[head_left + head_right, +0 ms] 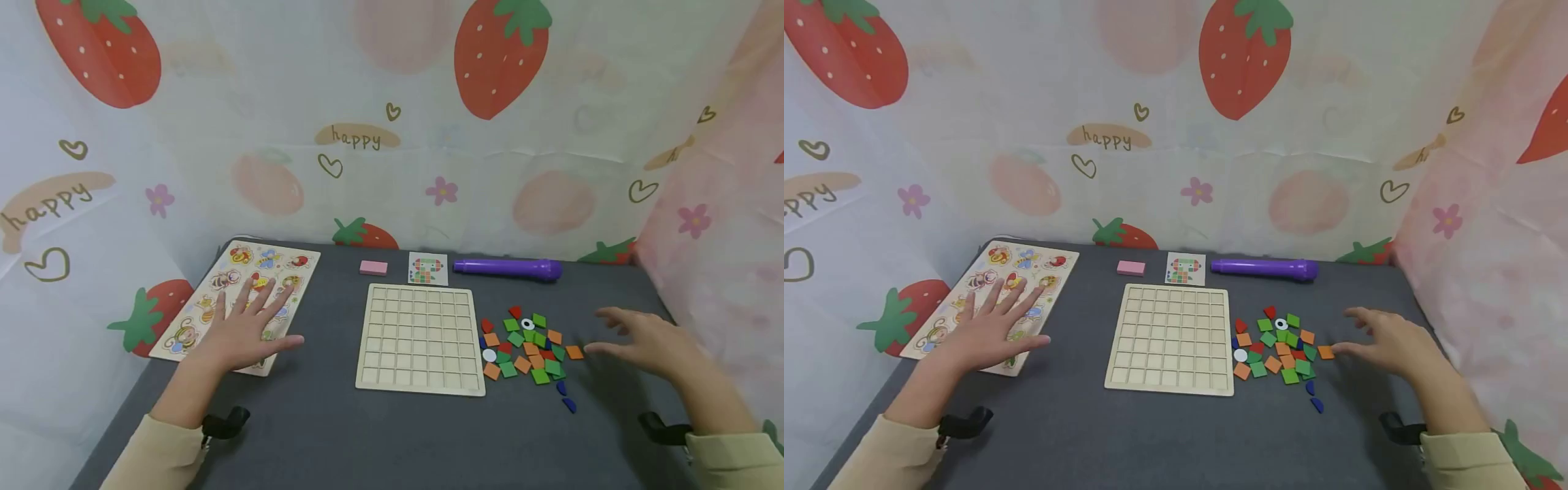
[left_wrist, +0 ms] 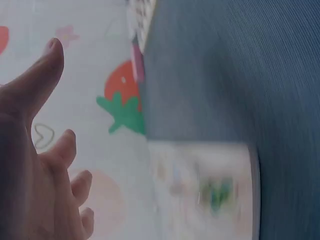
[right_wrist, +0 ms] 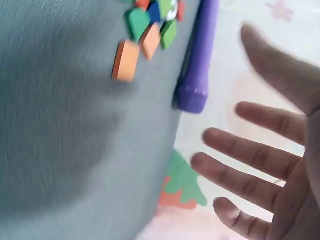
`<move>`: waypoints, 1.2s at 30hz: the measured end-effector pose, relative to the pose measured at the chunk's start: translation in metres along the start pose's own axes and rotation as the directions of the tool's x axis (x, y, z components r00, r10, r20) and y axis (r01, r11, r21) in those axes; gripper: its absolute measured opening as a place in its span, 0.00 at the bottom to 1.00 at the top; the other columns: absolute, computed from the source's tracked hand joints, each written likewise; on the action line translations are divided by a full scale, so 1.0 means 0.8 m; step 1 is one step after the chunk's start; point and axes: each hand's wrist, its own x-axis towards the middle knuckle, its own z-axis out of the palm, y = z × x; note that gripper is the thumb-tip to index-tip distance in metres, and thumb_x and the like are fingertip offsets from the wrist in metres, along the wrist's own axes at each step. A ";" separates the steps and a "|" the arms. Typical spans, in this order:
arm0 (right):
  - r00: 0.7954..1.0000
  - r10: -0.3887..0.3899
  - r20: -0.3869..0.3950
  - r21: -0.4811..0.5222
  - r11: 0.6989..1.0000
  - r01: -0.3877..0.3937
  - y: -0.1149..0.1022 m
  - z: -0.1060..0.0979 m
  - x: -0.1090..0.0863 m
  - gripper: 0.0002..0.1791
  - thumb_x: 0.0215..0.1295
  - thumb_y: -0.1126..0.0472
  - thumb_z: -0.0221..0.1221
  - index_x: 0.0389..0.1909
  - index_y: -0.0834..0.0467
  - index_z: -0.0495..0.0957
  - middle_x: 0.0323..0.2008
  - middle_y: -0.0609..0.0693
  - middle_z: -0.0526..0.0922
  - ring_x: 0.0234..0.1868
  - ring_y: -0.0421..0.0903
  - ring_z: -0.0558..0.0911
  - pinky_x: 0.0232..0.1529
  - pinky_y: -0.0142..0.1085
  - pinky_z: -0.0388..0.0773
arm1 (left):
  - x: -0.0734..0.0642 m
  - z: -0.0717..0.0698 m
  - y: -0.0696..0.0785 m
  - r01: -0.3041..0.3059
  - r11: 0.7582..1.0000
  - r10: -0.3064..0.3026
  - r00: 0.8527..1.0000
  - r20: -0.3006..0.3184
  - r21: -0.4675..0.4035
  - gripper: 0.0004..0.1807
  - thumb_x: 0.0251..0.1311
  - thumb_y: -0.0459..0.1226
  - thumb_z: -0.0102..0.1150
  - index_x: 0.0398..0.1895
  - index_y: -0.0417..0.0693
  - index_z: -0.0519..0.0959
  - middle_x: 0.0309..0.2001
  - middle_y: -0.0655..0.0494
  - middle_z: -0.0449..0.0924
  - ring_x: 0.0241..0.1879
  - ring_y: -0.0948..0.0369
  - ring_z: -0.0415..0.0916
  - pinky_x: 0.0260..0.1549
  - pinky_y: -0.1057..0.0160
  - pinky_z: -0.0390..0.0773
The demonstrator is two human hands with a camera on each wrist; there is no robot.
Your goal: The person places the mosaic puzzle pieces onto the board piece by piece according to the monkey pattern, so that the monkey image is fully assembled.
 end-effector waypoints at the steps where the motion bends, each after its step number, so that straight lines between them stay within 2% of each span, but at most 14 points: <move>1: 1.000 -0.001 -0.001 0.039 0.999 0.001 -0.002 0.003 0.000 0.43 0.58 0.28 0.63 0.63 0.58 0.76 0.52 0.61 0.84 0.48 0.60 0.83 0.36 0.57 0.79 | 0.004 0.005 0.005 -0.009 1.000 0.009 1.000 0.000 -0.028 0.54 0.59 0.75 0.46 0.83 0.65 0.44 0.82 0.45 0.39 0.80 0.38 0.27 0.68 0.26 0.23; 5: 1.000 0.006 -0.019 0.132 0.991 -0.003 -0.009 0.018 -0.001 0.30 0.59 0.33 0.66 0.46 0.55 0.83 0.38 0.50 0.86 0.38 0.48 0.82 0.34 0.46 0.80 | 0.018 0.023 0.024 -0.041 0.993 0.041 0.999 -0.001 -0.108 0.53 0.60 0.72 0.50 0.83 0.67 0.44 0.82 0.45 0.39 0.80 0.38 0.28 0.69 0.26 0.27; 8: 0.999 0.002 -0.033 0.188 0.982 0.004 -0.015 0.031 -0.002 0.22 0.59 0.35 0.67 0.33 0.52 0.81 0.29 0.44 0.81 0.30 0.41 0.77 0.29 0.37 0.75 | 0.027 0.033 0.035 -0.063 0.990 0.065 0.998 0.007 -0.129 0.52 0.60 0.72 0.51 0.83 0.67 0.45 0.82 0.46 0.40 0.80 0.38 0.28 0.70 0.27 0.29; 11: 0.999 -0.009 -0.039 0.247 0.969 0.018 -0.023 0.042 -0.004 0.20 0.60 0.39 0.68 0.28 0.51 0.77 0.23 0.43 0.77 0.25 0.39 0.72 0.26 0.33 0.70 | 0.036 0.042 0.046 -0.096 0.981 0.099 0.995 0.008 -0.170 0.51 0.60 0.71 0.52 0.82 0.64 0.48 0.82 0.47 0.42 0.80 0.37 0.31 0.70 0.26 0.32; 14: 0.999 -0.029 -0.017 0.280 0.959 0.032 -0.030 0.055 -0.005 0.20 0.60 0.42 0.69 0.27 0.52 0.75 0.22 0.43 0.75 0.23 0.39 0.71 0.25 0.33 0.69 | 0.047 0.049 0.060 -0.122 0.968 0.126 0.992 0.003 -0.219 0.50 0.61 0.69 0.54 0.82 0.63 0.51 0.82 0.48 0.45 0.80 0.37 0.33 0.71 0.27 0.35; 17: 0.998 -0.038 0.039 0.298 0.954 0.025 -0.036 0.069 -0.005 0.20 0.59 0.43 0.70 0.27 0.53 0.76 0.21 0.43 0.76 0.22 0.39 0.71 0.24 0.33 0.69 | 0.059 0.057 0.074 -0.139 0.957 0.144 0.990 0.000 -0.254 0.50 0.62 0.66 0.57 0.82 0.61 0.52 0.82 0.47 0.46 0.80 0.38 0.35 0.72 0.27 0.37; 21: 0.994 -0.032 0.102 0.311 0.950 -0.001 -0.042 0.084 -0.004 0.20 0.57 0.42 0.71 0.29 0.54 0.77 0.22 0.43 0.77 0.23 0.40 0.73 0.25 0.34 0.70 | 0.072 0.066 0.090 -0.137 0.947 0.151 0.988 0.028 -0.290 0.49 0.62 0.61 0.61 0.81 0.56 0.53 0.81 0.45 0.47 0.80 0.36 0.36 0.72 0.27 0.39; 27: 0.991 -0.004 0.133 0.320 0.947 -0.039 -0.049 0.096 -0.003 0.22 0.56 0.41 0.71 0.32 0.56 0.79 0.24 0.45 0.79 0.26 0.42 0.75 0.27 0.36 0.73 | 0.083 0.075 0.103 -0.084 0.940 0.113 0.991 0.071 -0.331 0.51 0.59 0.59 0.64 0.81 0.56 0.53 0.82 0.45 0.45 0.80 0.36 0.34 0.72 0.27 0.38; 33: 0.990 0.009 0.142 0.322 0.945 -0.055 -0.053 0.096 0.000 0.16 0.58 0.49 0.72 0.30 0.55 0.79 0.25 0.45 0.80 0.26 0.42 0.75 0.27 0.37 0.72 | 0.085 0.078 0.110 -0.011 0.922 0.077 0.985 0.156 -0.387 0.48 0.61 0.56 0.65 0.81 0.58 0.55 0.82 0.46 0.45 0.80 0.35 0.33 0.71 0.26 0.36; 36: 0.989 -0.003 0.148 0.328 0.943 -0.046 -0.053 0.093 -0.001 0.13 0.59 0.51 0.72 0.30 0.55 0.79 0.26 0.44 0.81 0.27 0.42 0.77 0.28 0.37 0.73 | 0.088 0.078 0.114 0.023 0.921 0.052 0.982 0.179 -0.389 0.44 0.64 0.54 0.63 0.80 0.57 0.57 0.82 0.45 0.46 0.80 0.36 0.33 0.71 0.26 0.35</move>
